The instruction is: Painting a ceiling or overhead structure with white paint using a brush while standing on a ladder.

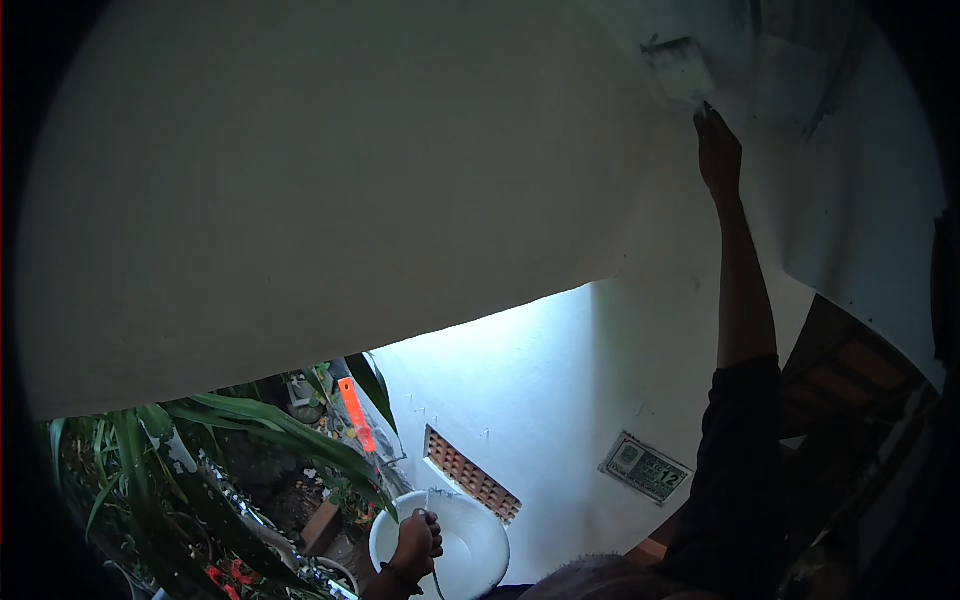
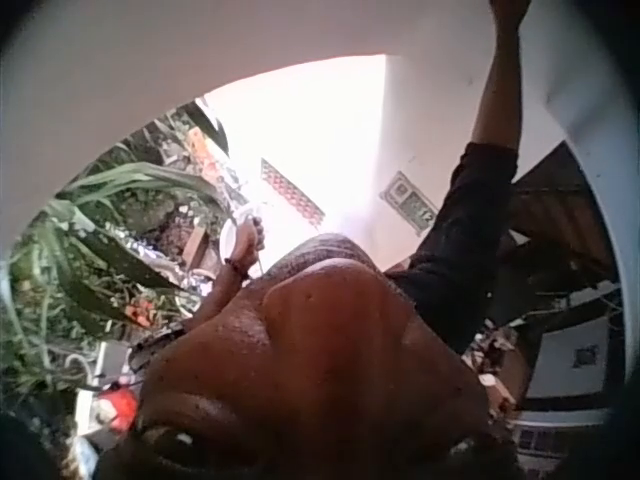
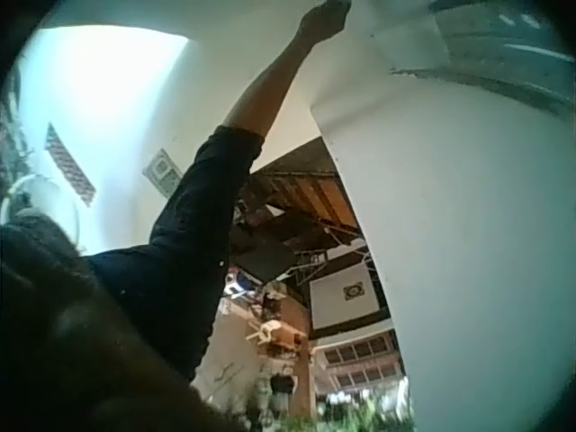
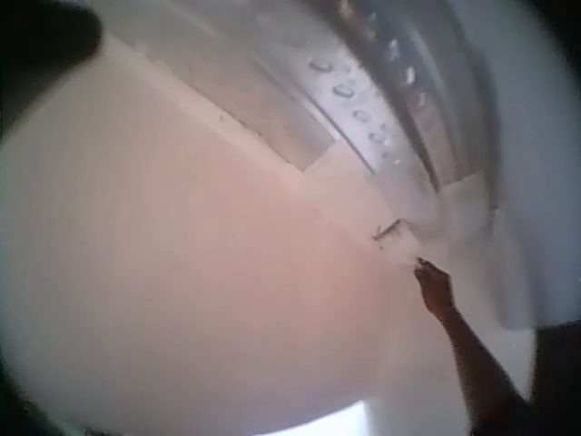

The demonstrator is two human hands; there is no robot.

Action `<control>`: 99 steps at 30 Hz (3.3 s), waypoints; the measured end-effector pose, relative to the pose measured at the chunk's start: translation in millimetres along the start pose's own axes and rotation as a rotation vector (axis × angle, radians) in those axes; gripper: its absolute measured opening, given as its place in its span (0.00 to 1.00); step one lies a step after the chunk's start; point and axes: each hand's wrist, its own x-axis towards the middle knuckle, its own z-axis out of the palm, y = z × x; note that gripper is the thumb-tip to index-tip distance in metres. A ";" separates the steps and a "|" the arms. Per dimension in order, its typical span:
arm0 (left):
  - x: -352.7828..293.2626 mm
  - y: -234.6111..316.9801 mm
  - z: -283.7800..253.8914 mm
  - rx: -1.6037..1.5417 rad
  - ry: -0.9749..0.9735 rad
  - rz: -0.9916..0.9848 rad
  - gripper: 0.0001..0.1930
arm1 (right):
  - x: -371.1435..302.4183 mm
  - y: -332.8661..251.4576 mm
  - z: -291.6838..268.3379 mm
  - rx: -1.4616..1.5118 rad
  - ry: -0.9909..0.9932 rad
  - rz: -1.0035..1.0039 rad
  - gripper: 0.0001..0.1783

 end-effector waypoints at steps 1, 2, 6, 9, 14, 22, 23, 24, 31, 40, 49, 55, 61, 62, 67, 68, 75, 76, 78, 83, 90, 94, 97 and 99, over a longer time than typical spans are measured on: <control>-0.3 0.3 0.7 -0.001 0.000 -0.002 0.14 | -9.3 7.0 -4.3 0.000 -0.002 -0.001 0.19; -0.7 0.4 0.6 -0.006 0.005 -0.003 0.14 | -20.4 10.1 -7.4 -0.015 -0.052 0.089 0.19; -1.9 1.0 1.2 -0.022 0.023 -0.012 0.14 | -37.0 0.5 -6.8 0.018 -0.136 0.260 0.19; 0.4 0.4 -2.2 0.000 0.025 0.000 0.14 | -23.8 -10.8 6.9 0.068 -0.053 0.084 0.19; -2.8 0.6 -4.1 0.018 0.015 -0.010 0.14 | 13.6 -29.7 31.9 -0.015 -0.010 0.014 0.20; -0.1 1.4 -1.6 -0.011 0.020 -0.019 0.12 | -11.7 51.4 4.4 -0.075 -0.056 0.111 0.19; -2.2 1.4 -1.6 -0.012 0.018 -0.015 0.12 | -23.6 52.7 -1.3 -0.115 -0.073 0.161 0.19; -3.7 0.7 -1.6 -0.011 0.014 -0.011 0.12 | -34.2 53.6 -6.1 -0.157 -0.089 0.210 0.19; -1.4 -1.5 -2.3 0.003 0.004 -0.021 0.12 | -50.3 20.7 -10.3 -0.056 -0.091 0.259 0.17; -8.1 0.6 -1.6 0.021 0.017 0.002 0.12 | -10.5 -21.8 47.9 0.104 -0.046 0.205 0.17; -4.5 -0.2 -0.3 0.009 0.000 -0.035 0.13 | -79.1 34.3 32.6 -0.065 -0.042 0.417 0.17; -2.9 -0.3 3.9 0.022 0.001 -0.029 0.12 | -46.9 -11.2 25.3 0.234 -0.040 0.281 0.12; -7.0 -1.2 -3.6 0.025 -0.007 -0.018 0.12 | 12.5 -88.7 44.6 0.351 -0.004 0.047 0.11; -6.0 -0.6 -3.5 0.033 -0.003 -0.018 0.12 | 20.3 -81.8 46.5 0.334 -0.027 0.052 0.12; -6.7 -0.2 -4.1 0.026 0.005 -0.020 0.12 | -1.3 -8.4 50.7 0.258 -0.015 0.065 0.15; -6.1 -1.4 -3.8 0.025 0.008 -0.013 0.12 | -9.7 14.8 43.4 0.181 -0.088 0.198 0.16; 2.6 -7.5 -11.0 0.013 -0.008 -0.025 0.11 | -63.0 84.8 12.0 -0.225 -0.110 0.284 0.18; 1.6 -7.5 -10.3 0.012 -0.005 -0.027 0.11 | -68.1 81.3 11.5 -0.224 -0.113 0.286 0.18; -0.8 -6.7 -7.0 0.025 0.003 -0.018 0.11 | -77.8 73.5 12.3 -0.110 -0.192 0.532 0.17; -0.3 -7.0 -9.0 0.017 0.001 -0.011 0.11 | -67.0 23.4 15.8 0.453 -0.312 0.934 0.09; -2.5 -6.0 -4.6 0.024 -0.015 -0.005 0.12 | -39.6 42.9 50.8 0.834 -0.211 1.102 0.15; -5.1 -2.8 -5.3 0.031 -0.009 -0.008 0.12 | -35.6 70.0 60.9 0.713 -0.460 0.713 0.17; -2.8 -0.4 -2.4 0.039 -0.016 -0.021 0.12 | -28.2 81.2 65.7 0.854 -0.332 0.919 0.13; -7.3 -0.9 -4.9 0.022 0.011 -0.022 0.12 | -30.3 53.3 77.6 1.090 -0.246 0.967 0.12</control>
